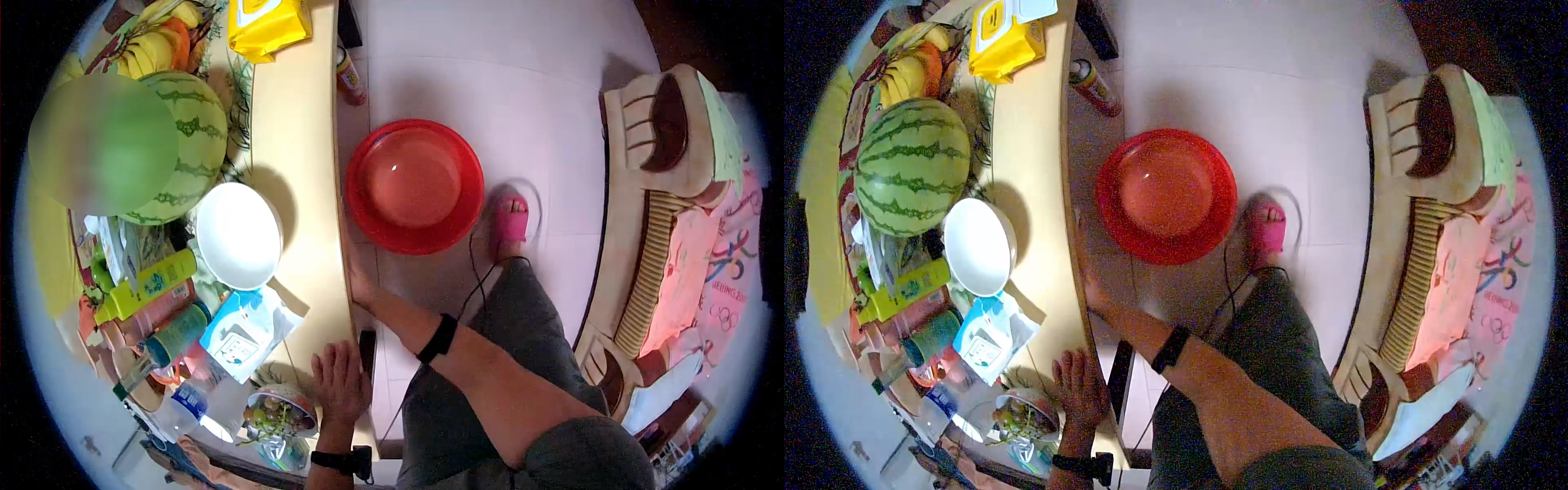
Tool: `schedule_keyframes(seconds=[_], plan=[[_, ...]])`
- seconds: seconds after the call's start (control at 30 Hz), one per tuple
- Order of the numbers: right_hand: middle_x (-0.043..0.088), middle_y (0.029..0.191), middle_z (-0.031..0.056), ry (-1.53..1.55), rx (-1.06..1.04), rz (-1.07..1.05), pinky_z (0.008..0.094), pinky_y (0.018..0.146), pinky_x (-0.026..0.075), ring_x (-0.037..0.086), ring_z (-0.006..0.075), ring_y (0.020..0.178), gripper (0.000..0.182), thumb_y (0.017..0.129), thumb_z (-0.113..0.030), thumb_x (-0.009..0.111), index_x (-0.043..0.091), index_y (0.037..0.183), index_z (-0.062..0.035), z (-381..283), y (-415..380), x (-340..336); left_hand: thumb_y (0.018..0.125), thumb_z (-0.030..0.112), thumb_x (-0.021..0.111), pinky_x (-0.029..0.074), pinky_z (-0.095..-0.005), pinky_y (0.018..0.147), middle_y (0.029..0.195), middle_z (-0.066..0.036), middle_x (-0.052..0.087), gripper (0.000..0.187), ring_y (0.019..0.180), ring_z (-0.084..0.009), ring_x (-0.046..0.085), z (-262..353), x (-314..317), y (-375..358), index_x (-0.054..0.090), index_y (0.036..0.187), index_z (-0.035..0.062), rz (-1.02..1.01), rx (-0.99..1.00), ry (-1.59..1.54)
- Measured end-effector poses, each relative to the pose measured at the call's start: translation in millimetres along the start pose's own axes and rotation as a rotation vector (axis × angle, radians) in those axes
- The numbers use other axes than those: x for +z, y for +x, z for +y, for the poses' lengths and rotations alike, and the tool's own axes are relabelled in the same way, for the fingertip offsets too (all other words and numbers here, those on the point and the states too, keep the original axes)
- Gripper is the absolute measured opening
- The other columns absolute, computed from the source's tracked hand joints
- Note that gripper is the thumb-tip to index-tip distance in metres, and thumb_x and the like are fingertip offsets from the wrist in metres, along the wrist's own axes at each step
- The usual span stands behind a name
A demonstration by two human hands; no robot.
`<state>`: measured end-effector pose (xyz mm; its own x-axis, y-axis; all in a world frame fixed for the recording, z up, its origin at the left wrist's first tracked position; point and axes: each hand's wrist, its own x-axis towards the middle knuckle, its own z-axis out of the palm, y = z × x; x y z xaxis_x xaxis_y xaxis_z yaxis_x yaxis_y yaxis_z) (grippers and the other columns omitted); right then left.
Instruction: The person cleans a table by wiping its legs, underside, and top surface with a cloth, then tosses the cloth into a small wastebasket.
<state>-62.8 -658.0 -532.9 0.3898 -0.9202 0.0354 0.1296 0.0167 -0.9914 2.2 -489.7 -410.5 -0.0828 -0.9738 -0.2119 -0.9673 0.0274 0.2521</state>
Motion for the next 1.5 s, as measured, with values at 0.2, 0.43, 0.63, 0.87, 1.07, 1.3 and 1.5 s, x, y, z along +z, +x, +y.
schedule_keyframes(seconds=[0.2,0.43,0.63,0.87,1.07,1.3,1.5], plan=[[0.002,0.149,0.0136,-0.024,-0.109,0.025,0.0345,0.111,0.011,0.004,0.0267,0.137,0.064,0.091,-0.014,0.044,0.006,0.143,-0.0054,-3.8,115.5,-40.6,0.08,0.016,0.049,0.019,-0.0649,0.097,0.13,-0.026,0.037,0.06,0.122,-0.0478,0.032,19.9,0.2,10.5,0.029,0.135,0.0039,0.033,-0.067,-0.069],[0.008,0.148,0.0181,-0.019,-0.048,0.032,0.0371,0.111,0.012,0.006,0.0318,0.137,0.067,0.086,-0.011,0.049,0.012,0.142,-0.0066,19.4,207.6,-62.3,0.081,0.018,0.053,0.016,-0.0627,0.101,0.14,-0.028,0.023,0.067,0.13,-0.0495,0.018,26.4,-61.6,239.9,0.022,0.138,0.0048,0.099,-0.149,0.002],[0.037,0.13,0.0283,-0.111,0.337,-0.078,0.0396,0.104,0.029,0.038,0.0409,0.119,0.047,0.081,-0.005,0.046,0.037,0.126,0.0056,35.9,273.5,-66.2,0.088,0.026,0.044,0.017,-0.0611,0.102,0.141,-0.026,0.023,0.056,0.129,-0.0468,0.023,6.1,-51.1,287.8,0.022,0.137,0.0088,0.162,-0.144,0.193],[0.044,0.121,0.0241,0.066,0.13,0.101,0.0376,0.099,0.032,0.041,0.0348,0.115,0.043,0.092,-0.023,0.041,0.037,0.128,0.0002,16.3,363.8,-106.3,0.085,0.024,0.048,0.016,-0.0628,0.101,0.139,-0.026,0.027,0.057,0.127,-0.0478,0.026,3.0,-51.4,279.8,0.025,0.135,0.0083,0.085,-0.185,0.155],[0.044,0.125,0.0167,0.029,0.113,0.071,0.0348,0.098,0.034,0.042,0.0263,0.115,0.05,0.094,-0.035,0.036,0.035,0.132,-0.0031,25.3,417.0,-132.7,0.08,0.021,0.052,0.013,-0.0634,0.102,0.137,-0.027,0.029,0.056,0.13,-0.0464,0.02,9.3,-59.3,287.7,0.032,0.129,0.0043,-0.075,-0.321,0.082],[0.036,0.135,0.0106,0.404,0.319,0.16,0.0311,0.098,0.034,0.037,0.021,0.119,0.057,0.093,-0.044,0.034,0.032,0.135,-0.0051,70.0,467.2,-141.2,0.078,0.019,0.055,0.019,-0.0641,0.1,0.137,-0.018,0.032,0.054,0.126,-0.0426,0.03,-0.9,-42.7,271.2,0.034,0.128,0.0115,0.061,-0.225,0.14],[0.035,0.138,0.0151,1.399,-0.134,0.106,0.0326,0.109,0.015,0.032,0.0233,0.126,0.06,0.09,-0.039,0.044,0.031,0.132,0.0016,36.8,427.2,-126.9,0.084,0.015,0.049,0.016,-0.0644,0.101,0.14,-0.028,0.025,0.06,0.13,-0.0468,0.022,41.2,-64.3,299.2,0.024,0.136,0.0012,0.048,-0.419,0.041]])
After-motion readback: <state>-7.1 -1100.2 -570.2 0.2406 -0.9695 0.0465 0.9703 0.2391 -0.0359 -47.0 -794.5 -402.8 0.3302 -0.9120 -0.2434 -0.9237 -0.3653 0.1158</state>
